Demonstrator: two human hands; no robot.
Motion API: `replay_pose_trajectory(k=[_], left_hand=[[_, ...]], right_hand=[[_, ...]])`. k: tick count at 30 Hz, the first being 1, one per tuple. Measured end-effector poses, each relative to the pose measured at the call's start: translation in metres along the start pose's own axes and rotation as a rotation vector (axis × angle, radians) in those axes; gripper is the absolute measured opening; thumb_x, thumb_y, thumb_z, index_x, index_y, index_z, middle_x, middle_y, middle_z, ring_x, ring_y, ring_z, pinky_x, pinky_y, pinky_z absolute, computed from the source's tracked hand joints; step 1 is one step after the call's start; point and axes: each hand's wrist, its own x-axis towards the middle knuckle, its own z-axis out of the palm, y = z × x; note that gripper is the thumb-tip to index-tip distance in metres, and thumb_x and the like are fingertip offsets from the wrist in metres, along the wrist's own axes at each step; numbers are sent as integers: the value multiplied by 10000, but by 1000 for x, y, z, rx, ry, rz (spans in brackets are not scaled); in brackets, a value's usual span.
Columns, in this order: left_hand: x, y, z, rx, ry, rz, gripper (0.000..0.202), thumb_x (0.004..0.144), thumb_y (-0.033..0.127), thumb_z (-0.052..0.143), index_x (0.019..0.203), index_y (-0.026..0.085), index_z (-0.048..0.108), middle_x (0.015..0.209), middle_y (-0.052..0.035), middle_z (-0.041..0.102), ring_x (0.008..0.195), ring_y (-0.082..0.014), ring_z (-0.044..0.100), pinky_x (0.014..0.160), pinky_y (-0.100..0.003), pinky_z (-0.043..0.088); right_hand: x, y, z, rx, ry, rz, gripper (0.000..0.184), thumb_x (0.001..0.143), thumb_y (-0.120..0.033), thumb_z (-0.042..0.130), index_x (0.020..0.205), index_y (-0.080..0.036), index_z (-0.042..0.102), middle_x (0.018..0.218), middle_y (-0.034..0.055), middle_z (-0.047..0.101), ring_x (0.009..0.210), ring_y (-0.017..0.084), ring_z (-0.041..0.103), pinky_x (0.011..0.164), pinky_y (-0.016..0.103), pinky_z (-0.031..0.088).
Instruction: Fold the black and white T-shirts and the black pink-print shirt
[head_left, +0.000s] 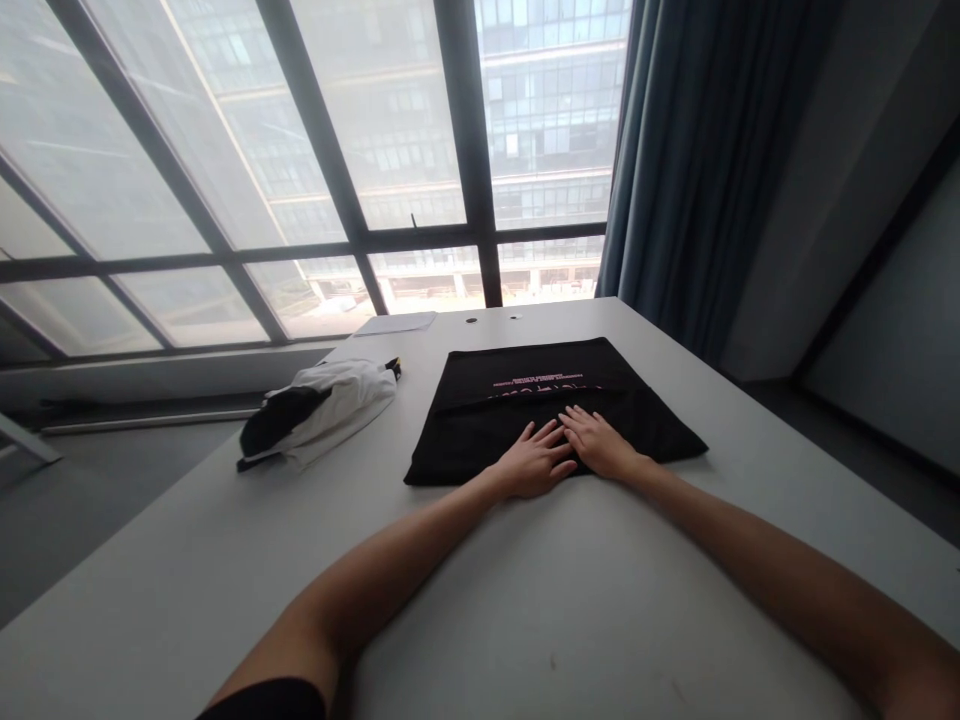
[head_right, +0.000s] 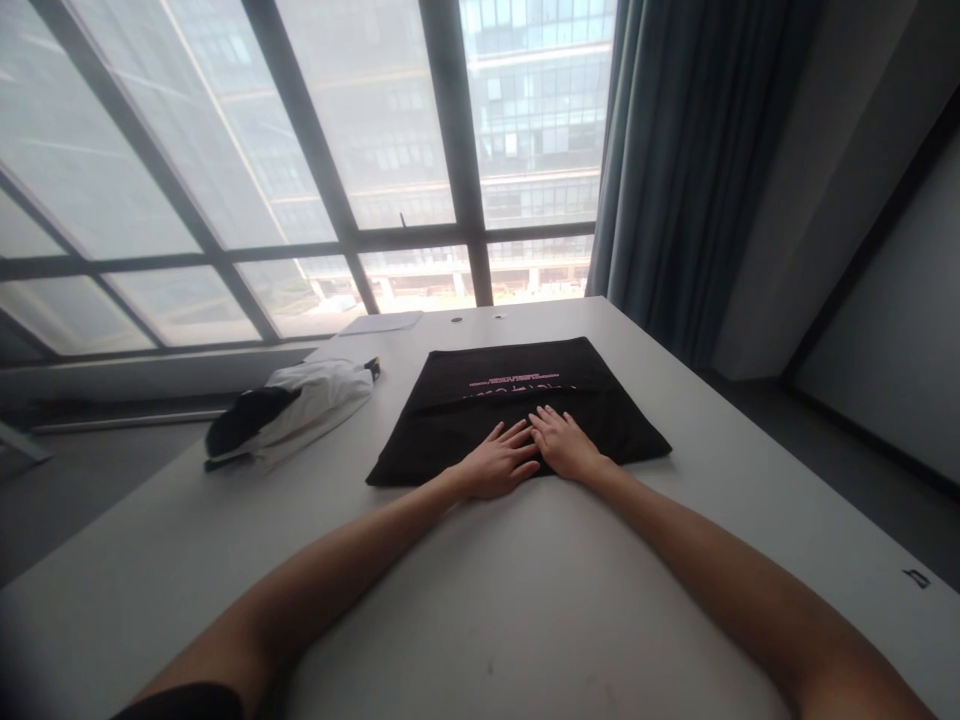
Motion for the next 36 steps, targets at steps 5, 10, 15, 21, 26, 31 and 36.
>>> replay_pose_trajectory(k=[5, 10, 15, 21, 26, 31, 36], left_hand=[[0, 0, -1, -24, -1, -11, 547, 1036, 577, 303, 1550, 389, 315, 1653, -22, 204, 1531, -287, 139, 1209, -592, 113], [-1, 0, -1, -46, -5, -16, 544, 1036, 589, 283, 1549, 410, 312, 1655, -1, 195, 1532, -294, 131, 1211, -594, 100], [1, 2, -3, -96, -16, -24, 548, 1033, 595, 293, 1547, 406, 319, 1654, 7, 197, 1533, -283, 129, 1220, -573, 78], [1, -37, -19, -164, 52, -182, 548, 1038, 569, 285, 1528, 347, 386, 1622, -13, 305, 1522, -254, 195, 1221, -510, 157], [-19, -98, -26, -64, 107, -477, 517, 1030, 474, 365, 1503, 279, 435, 1615, -93, 309, 1510, -347, 202, 1174, -638, 138], [-30, -119, -20, -40, 102, -539, 541, 1025, 493, 356, 1498, 243, 440, 1619, -113, 293, 1507, -368, 195, 1172, -635, 143], [-26, -104, -26, -9, 108, -541, 535, 1023, 469, 371, 1485, 214, 457, 1613, -135, 303, 1504, -392, 186, 1161, -670, 118]], right_hand=[[4, 27, -3, -22, -39, 78, 576, 1031, -450, 270, 1518, -177, 414, 1611, 120, 315, 1513, 263, 216, 1200, 534, 189], [-1, 90, -20, -151, -24, 344, 598, 1023, -471, 284, 1513, -152, 414, 1614, 149, 298, 1510, 287, 216, 1196, 552, 187], [-6, 128, -23, -175, -31, 412, 610, 1017, -521, 269, 1502, -189, 430, 1612, 129, 314, 1509, 280, 222, 1185, 586, 187], [-7, 129, -18, -182, -7, 404, 606, 1016, -521, 265, 1482, -186, 460, 1594, 144, 347, 1500, 283, 248, 1185, 579, 195], [-7, 126, -19, -182, -10, 401, 602, 1017, -508, 267, 1470, -170, 476, 1588, 156, 355, 1497, 296, 254, 1182, 582, 204], [-8, 123, -22, -196, -14, 402, 585, 1020, -495, 271, 1458, -173, 488, 1584, 151, 364, 1493, 299, 266, 1174, 592, 216], [-10, 94, -31, -296, 189, 295, 506, 1011, -351, 309, 1374, -116, 572, 1529, 181, 446, 1458, 315, 333, 1183, 570, 208]])
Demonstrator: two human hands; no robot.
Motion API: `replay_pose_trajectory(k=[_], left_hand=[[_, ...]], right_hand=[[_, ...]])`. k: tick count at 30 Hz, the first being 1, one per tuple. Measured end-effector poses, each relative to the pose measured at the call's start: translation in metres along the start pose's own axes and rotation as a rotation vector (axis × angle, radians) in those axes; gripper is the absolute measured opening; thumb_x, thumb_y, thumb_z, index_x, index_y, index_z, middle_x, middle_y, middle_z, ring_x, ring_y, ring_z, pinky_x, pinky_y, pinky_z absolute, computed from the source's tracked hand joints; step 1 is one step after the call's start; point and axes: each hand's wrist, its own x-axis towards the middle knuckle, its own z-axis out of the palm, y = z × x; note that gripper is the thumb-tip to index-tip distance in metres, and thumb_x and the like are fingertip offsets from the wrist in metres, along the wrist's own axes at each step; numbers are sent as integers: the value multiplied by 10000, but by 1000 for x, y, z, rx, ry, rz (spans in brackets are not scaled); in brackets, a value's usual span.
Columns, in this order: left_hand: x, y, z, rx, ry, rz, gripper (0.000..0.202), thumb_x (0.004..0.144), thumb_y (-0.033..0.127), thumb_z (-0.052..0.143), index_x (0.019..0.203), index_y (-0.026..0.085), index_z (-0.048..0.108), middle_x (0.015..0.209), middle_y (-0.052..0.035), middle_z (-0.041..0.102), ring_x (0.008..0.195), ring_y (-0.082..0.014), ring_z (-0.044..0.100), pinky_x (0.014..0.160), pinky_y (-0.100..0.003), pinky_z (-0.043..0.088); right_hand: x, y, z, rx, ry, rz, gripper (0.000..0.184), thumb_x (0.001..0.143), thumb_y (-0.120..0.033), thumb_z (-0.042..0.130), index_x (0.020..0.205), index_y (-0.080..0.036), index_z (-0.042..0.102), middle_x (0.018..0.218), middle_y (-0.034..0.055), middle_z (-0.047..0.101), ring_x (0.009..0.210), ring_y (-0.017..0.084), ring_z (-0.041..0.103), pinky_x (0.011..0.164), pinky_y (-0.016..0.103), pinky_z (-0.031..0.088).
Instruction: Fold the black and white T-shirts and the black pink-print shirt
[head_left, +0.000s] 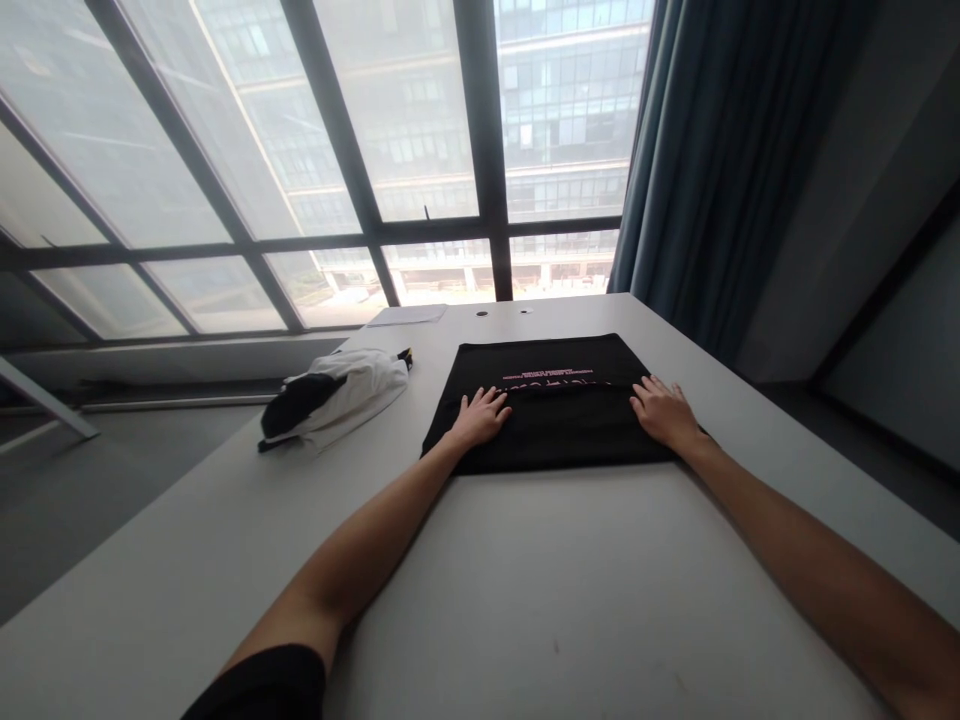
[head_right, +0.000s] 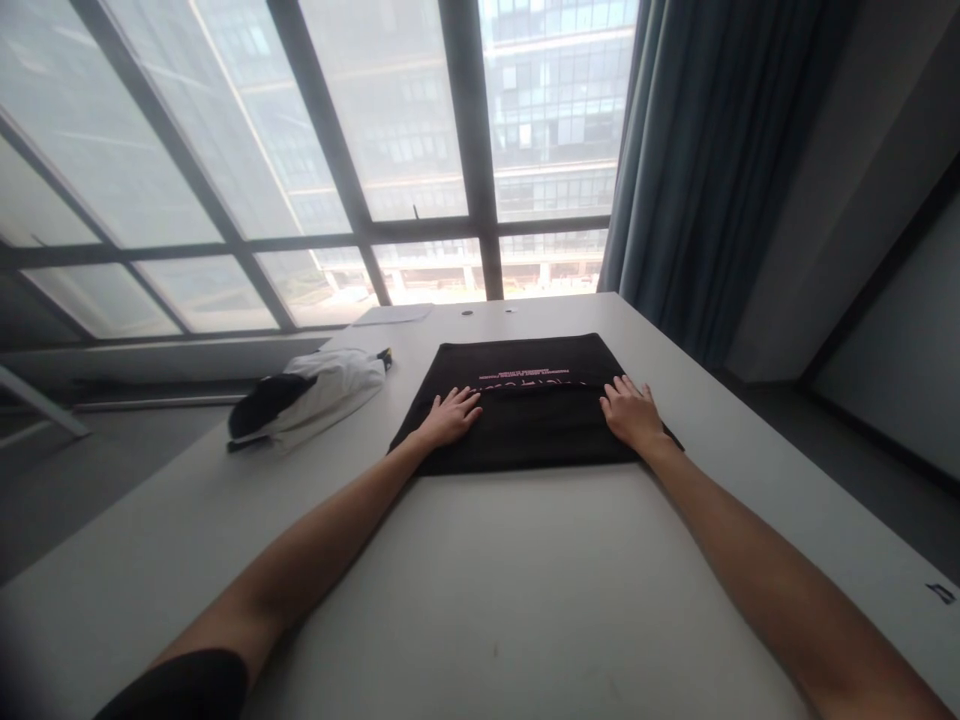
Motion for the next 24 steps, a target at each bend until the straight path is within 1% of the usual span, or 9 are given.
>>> replay_pose_trajectory(k=[3, 5, 8, 11, 13, 15, 19, 21, 24], left_hand=[[-8, 29, -3, 1, 35, 66, 544, 1034, 477, 338, 1504, 218, 426, 1619, -108, 300, 1516, -340, 177, 1193, -614, 112], [-16, 55, 1, -16, 71, 169, 573, 1041, 506, 289, 1538, 231, 363, 1628, -74, 286, 1524, -284, 174, 1217, -553, 130], [-29, 88, 15, -15, 51, 296, 598, 1039, 467, 280, 1575, 204, 269, 1639, -77, 257, 1530, -262, 153, 1222, -541, 141], [-38, 100, 28, 19, -42, 337, 595, 1022, 372, 301, 1579, 169, 248, 1639, -103, 249, 1530, -277, 147, 1215, -552, 152], [-40, 101, 33, 31, -59, 337, 592, 1015, 348, 310, 1573, 158, 260, 1637, -113, 253, 1529, -284, 150, 1217, -548, 147], [-40, 100, 32, 26, -59, 331, 585, 1018, 350, 307, 1569, 158, 269, 1637, -116, 253, 1527, -285, 157, 1217, -548, 148], [-32, 93, 17, -12, -85, 310, 551, 1041, 443, 289, 1551, 235, 324, 1638, -89, 260, 1521, -301, 179, 1194, -587, 184], [-29, 78, 4, -17, -76, 266, 555, 1043, 502, 281, 1534, 257, 362, 1633, -82, 275, 1518, -308, 189, 1188, -594, 189], [-31, 35, -12, 26, -35, 146, 578, 1046, 527, 266, 1528, 233, 386, 1629, -95, 277, 1517, -328, 184, 1181, -606, 185]], right_hand=[[-9, -39, -13, 82, 168, -124, 510, 1007, -294, 296, 1423, -113, 528, 1536, 152, 446, 1462, 275, 330, 1203, 494, 211], [-19, -70, -16, 166, 188, -222, 530, 1008, -322, 315, 1474, -123, 471, 1562, 131, 412, 1470, 262, 318, 1204, 476, 227], [-35, -108, -13, 219, 66, -369, 566, 1002, -357, 348, 1531, -160, 389, 1605, 102, 334, 1495, 260, 264, 1203, 498, 230], [-45, -121, -4, 225, -104, -414, 592, 987, -334, 367, 1559, -182, 333, 1603, 98, 336, 1492, 256, 277, 1198, 511, 236], [-47, -120, -1, 232, -162, -406, 606, 984, -335, 374, 1568, -184, 312, 1599, 101, 343, 1489, 255, 285, 1199, 506, 235], [-47, -117, 0, 242, -178, -400, 608, 986, -340, 373, 1571, -189, 304, 1603, 100, 335, 1492, 255, 277, 1201, 509, 228], [-45, -115, -1, 255, -180, -389, 616, 984, -335, 380, 1576, -191, 289, 1608, 111, 321, 1492, 258, 277, 1200, 508, 227], [-45, -116, -2, 254, -177, -389, 611, 986, -339, 382, 1570, -179, 305, 1607, 120, 321, 1494, 259, 271, 1203, 504, 220], [-45, -116, -2, 253, -177, -394, 586, 995, -349, 371, 1554, -175, 347, 1603, 122, 329, 1497, 255, 264, 1205, 504, 213]])
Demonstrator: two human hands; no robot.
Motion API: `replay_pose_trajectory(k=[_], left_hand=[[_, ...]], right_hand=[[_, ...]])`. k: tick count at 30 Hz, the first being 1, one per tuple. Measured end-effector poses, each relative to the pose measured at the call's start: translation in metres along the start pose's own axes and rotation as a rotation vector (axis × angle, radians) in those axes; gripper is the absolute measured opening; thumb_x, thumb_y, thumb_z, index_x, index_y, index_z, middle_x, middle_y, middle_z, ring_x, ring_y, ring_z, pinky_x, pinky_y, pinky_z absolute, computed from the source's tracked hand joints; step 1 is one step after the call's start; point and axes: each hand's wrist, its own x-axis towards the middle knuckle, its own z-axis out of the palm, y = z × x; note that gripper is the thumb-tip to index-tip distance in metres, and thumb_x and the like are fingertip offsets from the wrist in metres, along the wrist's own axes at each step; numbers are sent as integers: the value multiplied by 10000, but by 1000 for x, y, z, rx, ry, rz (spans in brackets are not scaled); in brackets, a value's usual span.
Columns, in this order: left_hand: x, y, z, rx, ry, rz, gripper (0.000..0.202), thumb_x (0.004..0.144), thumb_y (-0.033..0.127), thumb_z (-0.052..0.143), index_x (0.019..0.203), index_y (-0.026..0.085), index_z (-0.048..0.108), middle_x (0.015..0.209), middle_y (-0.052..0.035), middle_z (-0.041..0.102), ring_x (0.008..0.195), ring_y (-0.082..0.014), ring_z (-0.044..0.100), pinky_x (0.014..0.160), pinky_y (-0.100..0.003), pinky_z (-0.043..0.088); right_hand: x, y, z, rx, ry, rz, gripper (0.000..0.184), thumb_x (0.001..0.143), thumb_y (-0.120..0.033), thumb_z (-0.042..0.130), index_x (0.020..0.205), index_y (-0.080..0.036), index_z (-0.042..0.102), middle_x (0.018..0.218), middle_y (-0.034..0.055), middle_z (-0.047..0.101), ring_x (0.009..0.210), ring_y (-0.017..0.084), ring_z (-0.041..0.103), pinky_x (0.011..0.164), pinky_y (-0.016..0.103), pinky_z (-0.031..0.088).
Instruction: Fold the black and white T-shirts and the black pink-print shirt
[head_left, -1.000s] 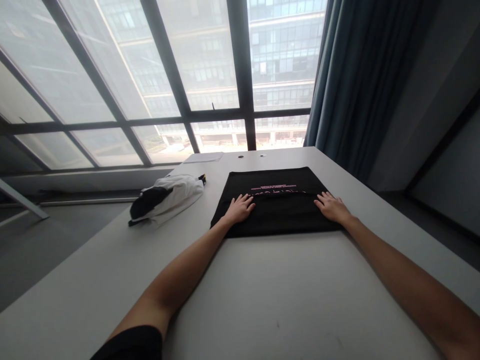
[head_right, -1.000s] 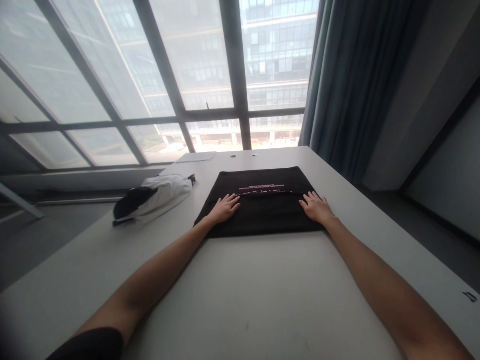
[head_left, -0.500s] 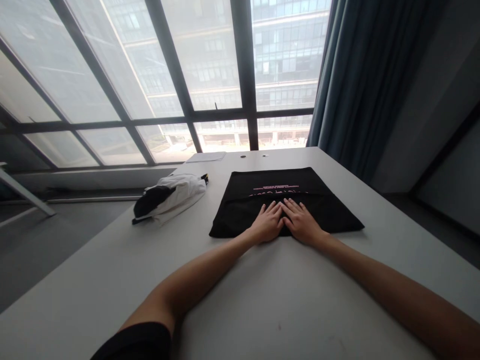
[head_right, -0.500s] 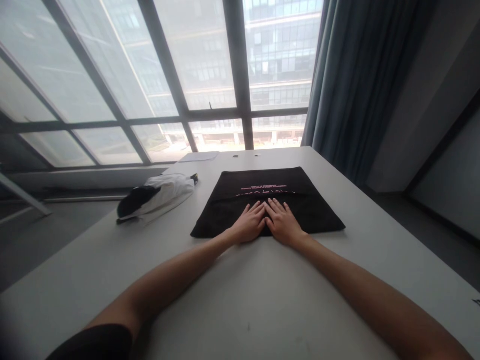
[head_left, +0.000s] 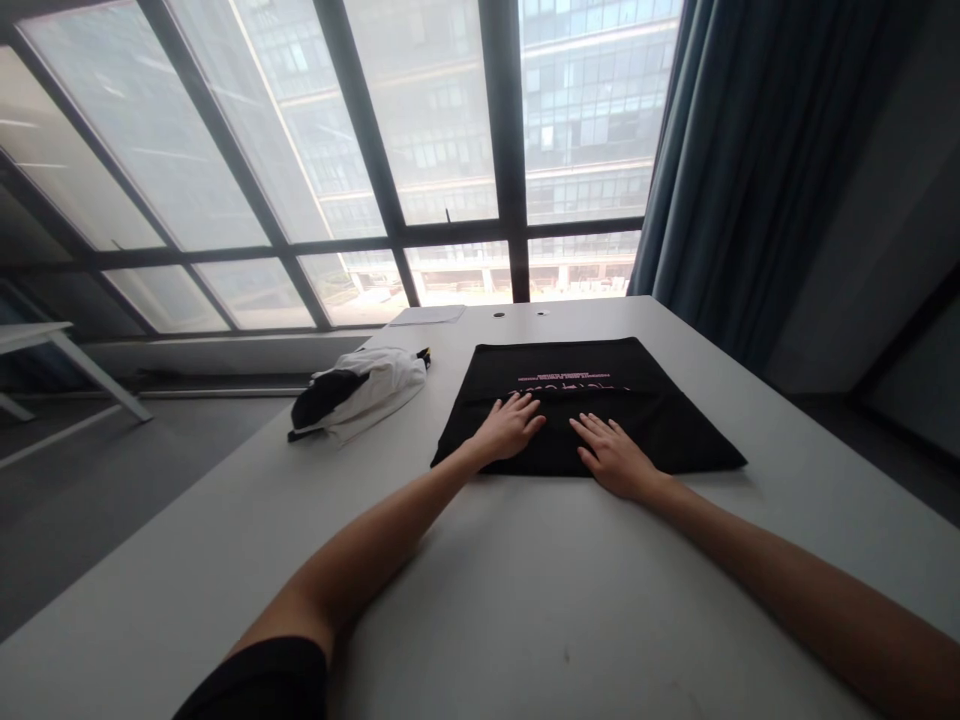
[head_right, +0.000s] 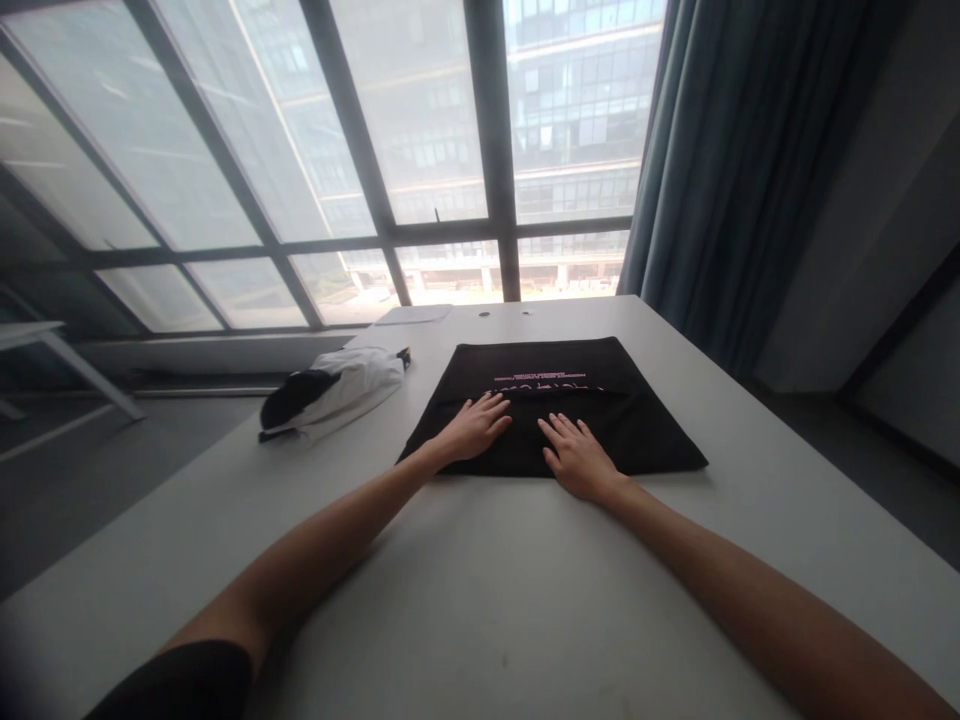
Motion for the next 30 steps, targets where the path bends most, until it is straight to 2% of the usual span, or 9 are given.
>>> replay_pose_trajectory(k=[4, 7, 11, 15, 18, 20, 21, 25, 30], left_hand=[[-30, -57, -2, 71, 3, -159, 581, 1046, 527, 277, 1536, 233, 383, 1622, -94, 291, 1511, -332, 205, 1185, -574, 199], [-45, -73, 4, 92, 11, -168, 570, 1053, 511, 258, 1535, 237, 387, 1618, -78, 305, 1508, -308, 227, 1195, -538, 211], [-46, -73, 9, 111, 18, -155, 590, 1049, 531, 255, 1538, 228, 385, 1620, -77, 299, 1510, -308, 220, 1193, -536, 223], [-42, -75, 11, 121, 24, -143, 591, 1046, 537, 258, 1539, 238, 388, 1621, -70, 294, 1511, -319, 212, 1190, -551, 220], [-42, -79, 13, 119, 27, -142, 597, 1042, 547, 263, 1541, 243, 386, 1622, -69, 292, 1512, -324, 207, 1186, -558, 224], [-41, -81, 13, 118, 24, -143, 604, 1042, 548, 260, 1542, 233, 384, 1623, -73, 289, 1511, -326, 208, 1185, -558, 225], [-41, -81, 13, 119, 20, -143, 605, 1043, 545, 257, 1543, 228, 382, 1624, -75, 287, 1511, -325, 209, 1185, -556, 224], [-41, -78, 13, 122, 5, -148, 604, 1045, 535, 253, 1548, 222, 372, 1627, -77, 278, 1511, -323, 208, 1186, -553, 221], [-40, -78, 10, 100, 7, -165, 619, 1035, 556, 262, 1556, 234, 354, 1637, -74, 247, 1519, -324, 177, 1190, -557, 198]], right_hand=[[-1, 0, 3, 16, 0, 15, 568, 996, -359, 377, 1537, -184, 383, 1602, 115, 333, 1499, 252, 261, 1209, 503, 205], [0, -1, 3, 39, 1, 21, 566, 990, -364, 392, 1526, -183, 401, 1599, 110, 341, 1498, 248, 262, 1209, 503, 210], [6, 11, -6, 78, 94, 34, 533, 1006, -381, 363, 1487, -175, 464, 1569, 102, 402, 1478, 224, 315, 1207, 462, 246], [9, 58, -21, -49, 252, 148, 541, 1012, -355, 321, 1496, -145, 444, 1578, 110, 385, 1495, 221, 272, 1222, 467, 199], [6, 102, -25, -105, 94, 359, 577, 999, -412, 351, 1498, -134, 434, 1599, 136, 335, 1501, 273, 251, 1205, 534, 203], [3, 123, -24, -82, -11, 441, 585, 1001, -438, 344, 1488, -131, 448, 1592, 146, 346, 1492, 276, 276, 1197, 518, 232], [2, 131, -23, -76, -14, 455, 587, 1006, -442, 331, 1488, -128, 447, 1591, 148, 350, 1489, 269, 283, 1196, 500, 243], [-1, 145, -22, -119, 79, 497, 593, 1014, -443, 308, 1491, -115, 436, 1602, 158, 323, 1491, 279, 273, 1193, 525, 230], [-2, 149, -22, -113, 28, 541, 595, 1018, -445, 300, 1462, -88, 470, 1581, 180, 360, 1486, 297, 280, 1177, 523, 262]])
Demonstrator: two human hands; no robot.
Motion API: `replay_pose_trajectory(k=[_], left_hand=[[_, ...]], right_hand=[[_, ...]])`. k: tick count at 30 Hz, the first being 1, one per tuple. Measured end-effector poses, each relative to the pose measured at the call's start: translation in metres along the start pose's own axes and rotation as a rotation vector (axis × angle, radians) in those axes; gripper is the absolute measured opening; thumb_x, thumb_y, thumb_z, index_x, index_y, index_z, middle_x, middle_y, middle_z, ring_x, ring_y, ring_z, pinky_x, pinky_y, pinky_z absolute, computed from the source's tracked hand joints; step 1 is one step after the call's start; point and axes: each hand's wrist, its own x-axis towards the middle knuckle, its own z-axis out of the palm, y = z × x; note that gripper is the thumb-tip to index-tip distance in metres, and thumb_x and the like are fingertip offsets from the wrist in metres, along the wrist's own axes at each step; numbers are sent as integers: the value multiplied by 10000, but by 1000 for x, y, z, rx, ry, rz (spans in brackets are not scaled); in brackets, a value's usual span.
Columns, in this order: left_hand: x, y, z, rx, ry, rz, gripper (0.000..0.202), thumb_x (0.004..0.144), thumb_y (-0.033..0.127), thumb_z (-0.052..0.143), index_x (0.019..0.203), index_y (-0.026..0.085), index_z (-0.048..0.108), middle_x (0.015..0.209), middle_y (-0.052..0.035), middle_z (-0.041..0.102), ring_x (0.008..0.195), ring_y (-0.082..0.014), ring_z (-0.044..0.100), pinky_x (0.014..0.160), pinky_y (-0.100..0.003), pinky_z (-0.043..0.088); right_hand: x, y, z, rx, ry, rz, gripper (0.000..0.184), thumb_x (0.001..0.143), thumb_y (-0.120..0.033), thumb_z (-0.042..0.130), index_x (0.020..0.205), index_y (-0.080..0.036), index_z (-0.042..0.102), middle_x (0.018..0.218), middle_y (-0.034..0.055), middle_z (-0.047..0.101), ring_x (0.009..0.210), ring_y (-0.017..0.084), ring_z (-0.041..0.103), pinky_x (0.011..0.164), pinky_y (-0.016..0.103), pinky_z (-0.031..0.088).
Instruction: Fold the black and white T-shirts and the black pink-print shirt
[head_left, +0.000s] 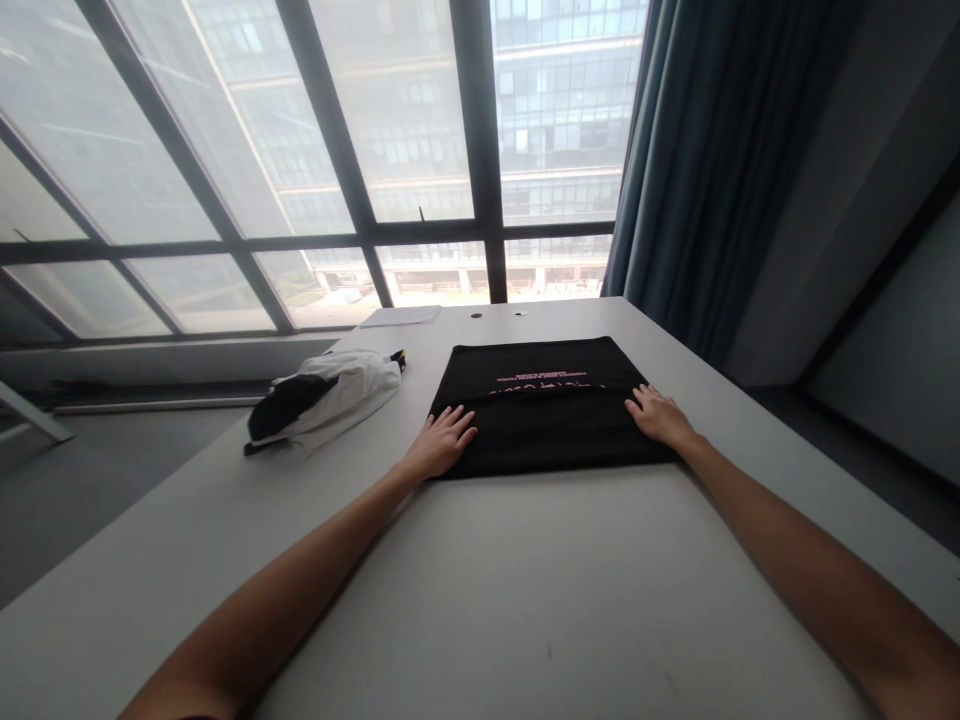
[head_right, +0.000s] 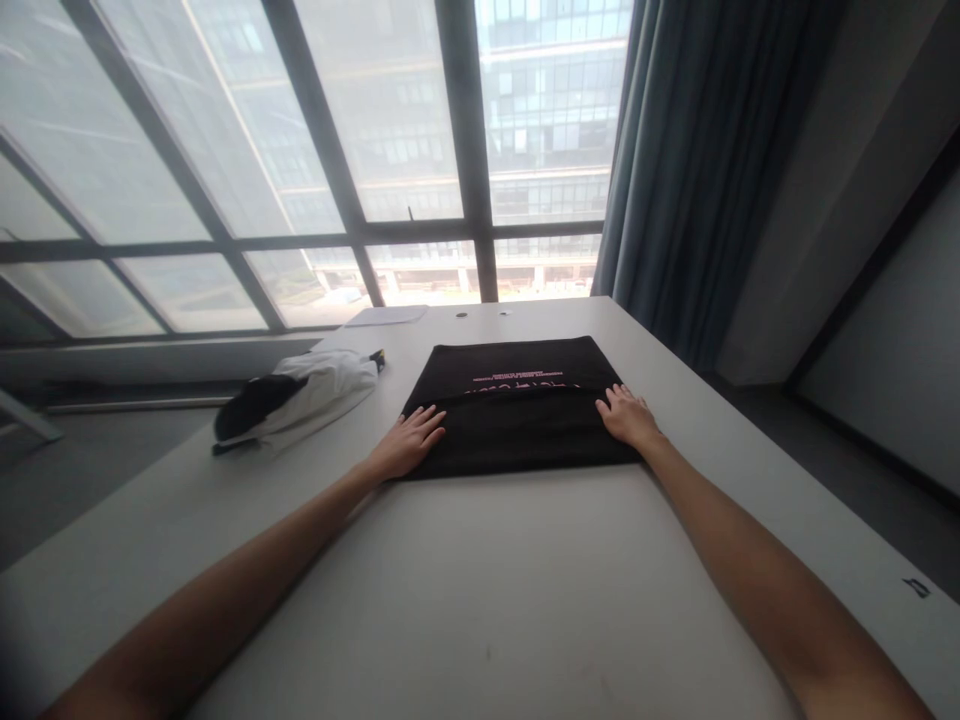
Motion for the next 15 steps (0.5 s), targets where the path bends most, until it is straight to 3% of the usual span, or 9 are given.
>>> replay_pose_trajectory(k=[4, 9, 15], left_hand=[[6, -15, -8, -18, 2, -78, 662, 1017, 594, 262, 1567, 230, 322, 1648, -89, 199, 1526, -323, 148, 1183, -594, 169], [9, -36, -8, -36, -76, -108, 652, 1010, 572, 284, 1565, 233, 324, 1645, -88, 203, 1511, -310, 217, 1172, -554, 243], [7, -33, -10, -24, -38, -116, 624, 1015, 538, 300, 1548, 220, 361, 1637, -91, 239, 1509, -323, 220, 1171, -593, 226]], right_hand=[[-1, -1, 1, -23, 19, -6, 571, 1022, -430, 292, 1428, -93, 511, 1578, 187, 362, 1480, 306, 291, 1178, 536, 244], [-1, -1, 3, -23, 26, -11, 547, 1016, -424, 314, 1403, -110, 539, 1570, 187, 376, 1474, 305, 303, 1167, 541, 260], [-4, -3, 0, 1, 52, -3, 549, 1005, -411, 342, 1416, -97, 528, 1563, 186, 389, 1470, 309, 313, 1163, 543, 271]])
